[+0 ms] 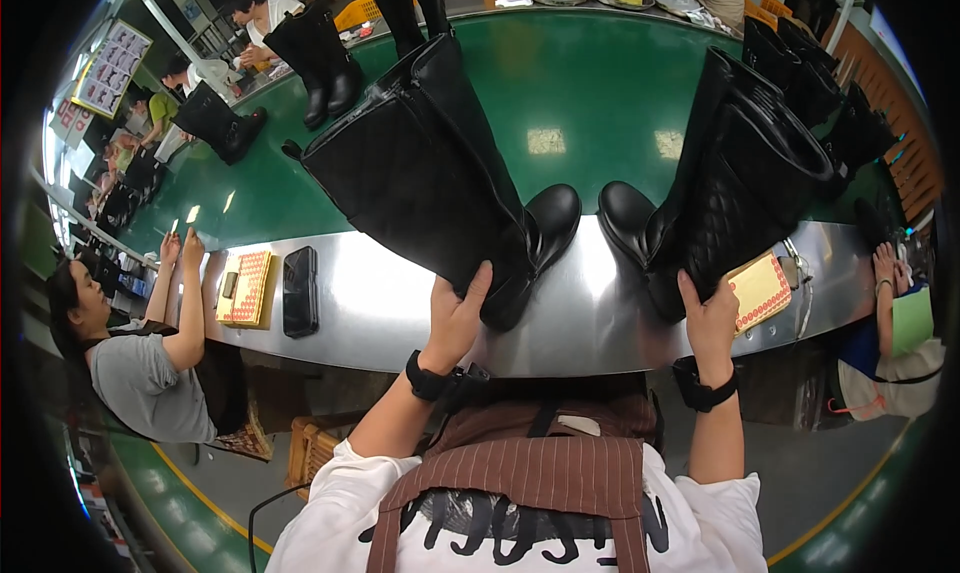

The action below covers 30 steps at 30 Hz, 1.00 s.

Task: Inspect, clean, and zip black leather boots on a factory conveyor line.

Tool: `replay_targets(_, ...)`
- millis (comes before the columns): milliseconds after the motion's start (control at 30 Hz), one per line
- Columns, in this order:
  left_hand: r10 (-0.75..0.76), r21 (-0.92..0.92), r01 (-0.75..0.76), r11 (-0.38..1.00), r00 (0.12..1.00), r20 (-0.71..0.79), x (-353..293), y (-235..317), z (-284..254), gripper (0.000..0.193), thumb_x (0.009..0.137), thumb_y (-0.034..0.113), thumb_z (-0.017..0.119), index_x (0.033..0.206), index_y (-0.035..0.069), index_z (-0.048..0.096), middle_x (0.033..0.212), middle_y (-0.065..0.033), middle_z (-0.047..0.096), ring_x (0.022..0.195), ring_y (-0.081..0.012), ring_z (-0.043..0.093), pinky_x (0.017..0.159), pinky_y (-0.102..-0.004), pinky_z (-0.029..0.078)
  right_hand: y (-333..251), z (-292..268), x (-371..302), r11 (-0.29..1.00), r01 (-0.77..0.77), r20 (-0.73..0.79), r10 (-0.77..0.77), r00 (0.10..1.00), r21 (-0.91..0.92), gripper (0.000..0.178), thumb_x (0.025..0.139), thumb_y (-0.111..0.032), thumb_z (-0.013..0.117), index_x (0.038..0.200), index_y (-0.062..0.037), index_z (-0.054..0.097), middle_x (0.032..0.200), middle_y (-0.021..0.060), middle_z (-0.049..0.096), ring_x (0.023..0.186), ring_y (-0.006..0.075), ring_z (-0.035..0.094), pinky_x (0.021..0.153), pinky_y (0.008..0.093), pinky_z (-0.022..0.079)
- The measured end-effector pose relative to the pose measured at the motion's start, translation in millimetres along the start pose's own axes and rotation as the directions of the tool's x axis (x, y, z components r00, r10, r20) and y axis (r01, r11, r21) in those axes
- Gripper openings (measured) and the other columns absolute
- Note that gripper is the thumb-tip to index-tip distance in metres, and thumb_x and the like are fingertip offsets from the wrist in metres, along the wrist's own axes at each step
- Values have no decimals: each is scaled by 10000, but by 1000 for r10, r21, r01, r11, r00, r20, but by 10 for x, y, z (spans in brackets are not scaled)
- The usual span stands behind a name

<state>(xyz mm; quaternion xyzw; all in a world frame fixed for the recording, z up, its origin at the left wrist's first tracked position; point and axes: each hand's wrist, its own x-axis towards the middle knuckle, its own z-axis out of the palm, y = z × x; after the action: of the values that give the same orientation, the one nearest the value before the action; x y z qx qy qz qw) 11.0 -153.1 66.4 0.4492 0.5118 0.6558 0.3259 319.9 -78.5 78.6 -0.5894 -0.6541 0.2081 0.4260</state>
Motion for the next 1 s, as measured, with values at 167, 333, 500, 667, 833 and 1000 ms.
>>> replay_targets(167,-6,82,0,997,997,77,14,38,46,365,876,129,691,1169,-50,566,1118,-100,624,1026,-183,575,917,-300,436,-97,-188,-136,892,13,39,5,999,-452,381,840,-297,716,955,48,603,753,196,662,695,384,648,619,415,485)
replay_targets(333,-54,277,24,961,993,101,-6,16,41,343,842,114,727,1123,-34,598,1083,-83,636,982,-175,592,890,-306,456,-674,-279,-323,960,83,193,-31,981,-268,227,818,-239,720,784,-24,655,669,132,643,588,314,629,539,368,468)
replay_targets(500,-198,-105,188,977,976,-92,-19,45,144,301,890,128,682,1140,-17,596,1098,-71,636,976,-161,607,867,-290,472,-737,547,-301,923,79,408,-241,881,376,105,816,-69,695,903,-11,687,840,99,686,698,186,658,627,274,510)
replay_targets(667,-320,-333,270,903,942,-104,-53,165,177,278,915,138,651,1142,-12,592,1092,-66,637,974,-152,616,865,-289,492,-768,1078,-275,862,18,323,-209,923,506,137,799,-35,707,930,-1,691,839,98,686,741,176,673,671,277,531)
replay_targets(833,-310,-393,222,892,935,-174,-50,105,145,262,914,137,650,1126,-8,596,1079,-64,645,953,-154,630,847,-292,504,-815,1236,-314,871,15,287,-179,941,491,161,778,-6,714,938,-7,692,851,96,685,763,181,683,699,281,534)
replay_targets(1000,-381,-449,286,846,914,-135,-33,36,42,209,918,114,638,1092,0,613,1031,-71,665,894,-148,655,811,-284,525,-858,1273,-323,867,4,274,-161,948,498,165,779,-1,710,943,-11,695,852,91,685,766,179,683,709,280,532)
